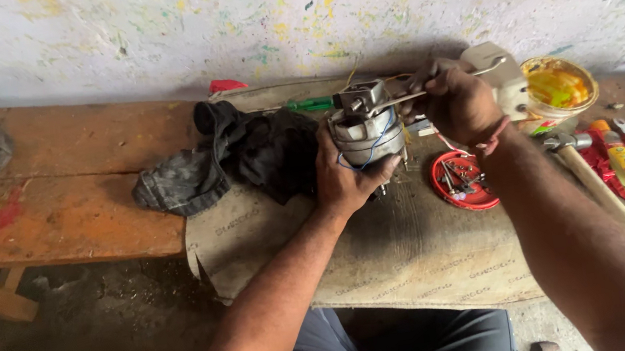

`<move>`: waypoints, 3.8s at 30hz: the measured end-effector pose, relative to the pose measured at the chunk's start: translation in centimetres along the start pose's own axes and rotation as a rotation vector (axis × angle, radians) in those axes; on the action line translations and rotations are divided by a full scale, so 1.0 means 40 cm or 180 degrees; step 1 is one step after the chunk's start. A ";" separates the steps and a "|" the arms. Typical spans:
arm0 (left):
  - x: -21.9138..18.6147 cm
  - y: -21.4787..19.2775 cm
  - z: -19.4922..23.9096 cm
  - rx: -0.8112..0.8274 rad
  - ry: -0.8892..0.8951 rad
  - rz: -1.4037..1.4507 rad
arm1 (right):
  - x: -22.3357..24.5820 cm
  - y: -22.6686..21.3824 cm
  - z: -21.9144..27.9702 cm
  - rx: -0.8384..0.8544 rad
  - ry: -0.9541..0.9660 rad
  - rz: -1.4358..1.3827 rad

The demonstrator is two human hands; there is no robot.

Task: The person repairs a blender motor by hand and using tools. They use a screwdriver and a wrench to loosen components, work on the internal wiring and motor housing, and tap parts into place using a small hammer.

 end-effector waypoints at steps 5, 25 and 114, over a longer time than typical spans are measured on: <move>0.008 0.005 0.000 0.0060 -0.0196 0.0093 | 0.036 0.046 0.021 -0.0104 0.0010 0.0275; 0.012 0.063 0.024 0.0028 0.0499 -0.2042 | -0.073 0.540 0.097 -0.0497 -0.1211 0.5639; 0.225 0.010 -0.074 0.0212 -0.2768 0.2691 | -0.040 0.142 -0.070 -0.1289 0.0120 0.0867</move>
Point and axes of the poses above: each hand's wrist, its own z-axis away from the middle knuckle, its own y-axis out of the palm, x = y × z, the point moved 6 cm from there along -z, towards the middle knuckle, and after that the axes turned 5 degrees about -x, right-handed, at the moved point
